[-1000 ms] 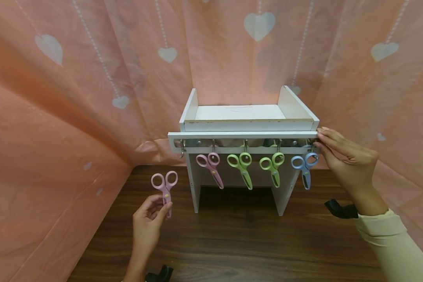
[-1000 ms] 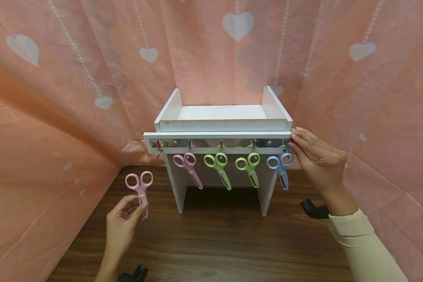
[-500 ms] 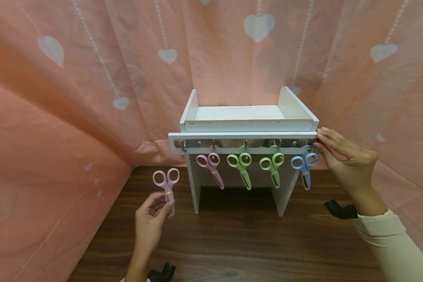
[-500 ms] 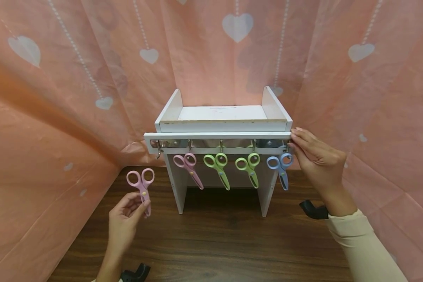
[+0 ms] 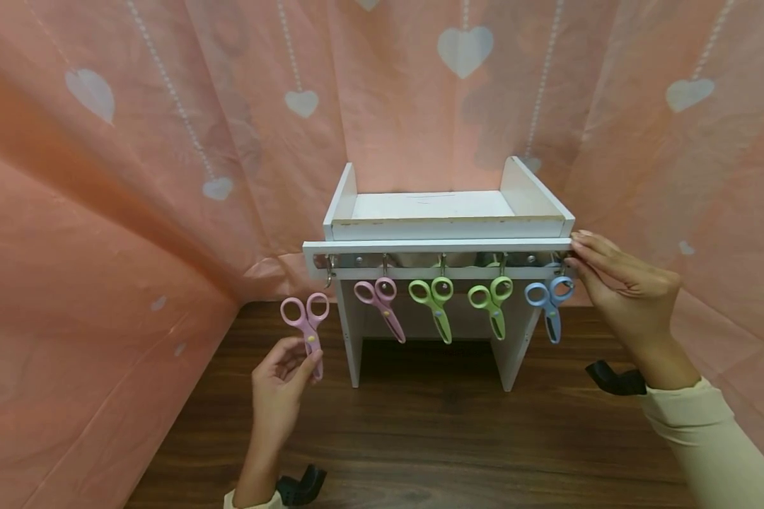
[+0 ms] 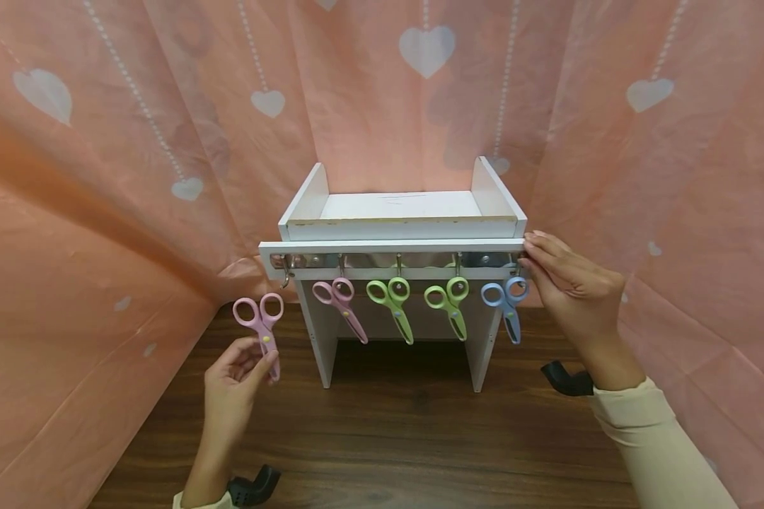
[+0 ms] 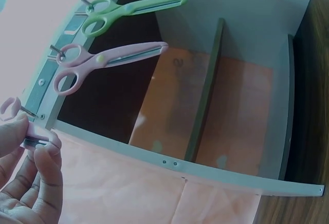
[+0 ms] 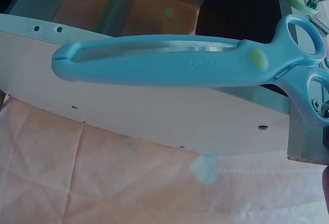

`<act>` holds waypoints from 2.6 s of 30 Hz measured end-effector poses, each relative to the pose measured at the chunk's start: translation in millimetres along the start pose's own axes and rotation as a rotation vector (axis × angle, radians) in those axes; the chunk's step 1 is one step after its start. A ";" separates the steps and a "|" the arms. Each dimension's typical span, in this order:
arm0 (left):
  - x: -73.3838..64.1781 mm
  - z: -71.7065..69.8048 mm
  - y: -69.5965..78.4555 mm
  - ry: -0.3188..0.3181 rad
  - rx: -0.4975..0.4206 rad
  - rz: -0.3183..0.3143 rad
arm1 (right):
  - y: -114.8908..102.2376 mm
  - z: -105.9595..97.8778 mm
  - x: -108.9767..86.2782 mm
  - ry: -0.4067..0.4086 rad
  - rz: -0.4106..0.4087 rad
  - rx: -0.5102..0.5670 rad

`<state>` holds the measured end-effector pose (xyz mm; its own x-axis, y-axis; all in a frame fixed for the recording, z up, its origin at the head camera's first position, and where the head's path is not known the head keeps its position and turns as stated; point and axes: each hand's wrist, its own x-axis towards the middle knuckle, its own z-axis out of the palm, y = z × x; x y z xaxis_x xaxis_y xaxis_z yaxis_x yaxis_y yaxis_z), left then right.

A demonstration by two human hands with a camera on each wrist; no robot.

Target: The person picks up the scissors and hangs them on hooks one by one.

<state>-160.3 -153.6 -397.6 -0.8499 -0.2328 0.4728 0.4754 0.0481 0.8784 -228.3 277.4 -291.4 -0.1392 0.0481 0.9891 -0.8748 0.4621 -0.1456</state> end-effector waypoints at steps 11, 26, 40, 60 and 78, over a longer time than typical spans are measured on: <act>7.2 4.1 -1.6 0.006 -0.033 0.003 | -0.7 -0.4 0.4 0.006 0.007 0.009; 12.4 6.5 -4.7 -0.007 -0.049 -0.037 | 3.6 -0.5 -2.2 0.008 0.006 0.006; 16.8 13.4 -8.1 -0.013 -0.074 -0.021 | 3.6 -1.9 -1.7 -0.003 -0.003 -0.005; 24.0 18.0 -14.0 -0.047 -0.036 -0.069 | 1.6 -1.4 -0.6 0.005 0.008 0.001; 25.2 21.9 -24.7 -0.144 -0.054 -0.151 | 7.1 -1.1 -3.3 0.010 -0.012 0.011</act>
<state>-198.5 -139.3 -405.8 -0.9342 -0.0919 0.3446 0.3485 -0.0299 0.9368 -233.5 281.5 -295.7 -0.1237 0.0512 0.9910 -0.8815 0.4529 -0.1335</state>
